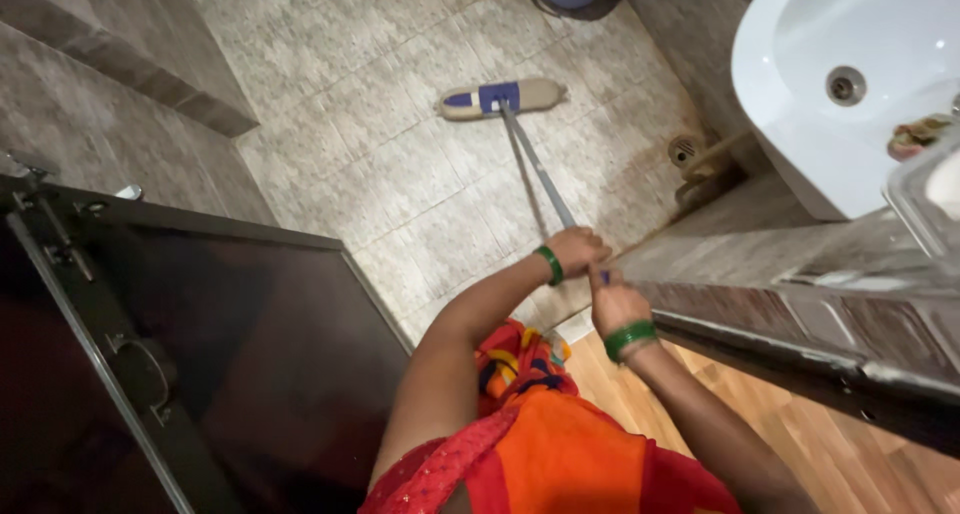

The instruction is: The person mops the tiled floor of a bathroom using a long-handled flat mop, moving it across the surface around the base of a sink and a toilet.

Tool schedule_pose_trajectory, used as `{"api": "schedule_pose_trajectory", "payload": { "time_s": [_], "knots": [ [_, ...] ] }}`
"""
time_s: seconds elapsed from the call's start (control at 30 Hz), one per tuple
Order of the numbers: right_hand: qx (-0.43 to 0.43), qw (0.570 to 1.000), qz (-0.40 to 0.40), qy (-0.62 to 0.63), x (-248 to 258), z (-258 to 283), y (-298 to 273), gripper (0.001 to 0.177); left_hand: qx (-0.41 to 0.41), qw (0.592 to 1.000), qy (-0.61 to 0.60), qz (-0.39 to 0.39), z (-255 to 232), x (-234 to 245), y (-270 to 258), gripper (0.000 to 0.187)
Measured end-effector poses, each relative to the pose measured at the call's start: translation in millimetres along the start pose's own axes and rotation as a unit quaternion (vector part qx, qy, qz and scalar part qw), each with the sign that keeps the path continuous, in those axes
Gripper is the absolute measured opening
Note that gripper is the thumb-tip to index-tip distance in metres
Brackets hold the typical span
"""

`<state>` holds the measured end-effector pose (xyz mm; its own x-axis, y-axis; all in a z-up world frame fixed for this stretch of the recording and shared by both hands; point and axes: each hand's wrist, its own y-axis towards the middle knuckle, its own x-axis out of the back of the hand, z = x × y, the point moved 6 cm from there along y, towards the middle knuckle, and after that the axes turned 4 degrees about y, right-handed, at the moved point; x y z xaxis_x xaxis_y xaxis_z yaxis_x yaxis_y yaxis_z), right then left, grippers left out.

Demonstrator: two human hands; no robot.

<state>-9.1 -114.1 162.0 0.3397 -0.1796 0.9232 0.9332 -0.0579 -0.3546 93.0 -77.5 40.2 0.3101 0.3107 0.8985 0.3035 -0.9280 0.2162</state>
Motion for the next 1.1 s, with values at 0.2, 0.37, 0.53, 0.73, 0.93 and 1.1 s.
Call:
{"api": "schedule_pose_trajectory", "payload": {
  "time_s": [0.2, 0.37, 0.53, 0.73, 0.93, 1.1],
  "knots": [
    [0.025, 0.998, -0.057, 0.011, 2, 11, 126, 0.046, 0.114, 0.991, 0.048, 0.045, 128, 2, 30, 0.011],
    [0.026, 0.996, -0.074, 0.038, -5, 27, 174, 0.035, 0.194, 0.976, 0.051, 0.081, 181, 11, 23, 0.016],
    [0.046, 0.996, -0.052, 0.057, -32, 31, 124, 0.062, 0.200, 0.975, 0.077, 0.058, 130, -3, -6, 0.019],
    [0.034, 0.996, 0.023, 0.075, -61, -8, -17, 0.071, 0.221, 0.965, 0.063, 0.123, -26, -33, -41, 0.019],
    [0.022, 0.989, 0.053, 0.140, -55, -78, -156, 0.064, 0.170, 0.975, 0.021, 0.144, -179, -34, -31, 0.019],
    [-0.121, 0.966, 0.099, 0.205, -78, -151, -233, 0.067, 0.082, 0.989, -0.022, 0.121, -266, -49, -25, 0.016]
  ]
}}
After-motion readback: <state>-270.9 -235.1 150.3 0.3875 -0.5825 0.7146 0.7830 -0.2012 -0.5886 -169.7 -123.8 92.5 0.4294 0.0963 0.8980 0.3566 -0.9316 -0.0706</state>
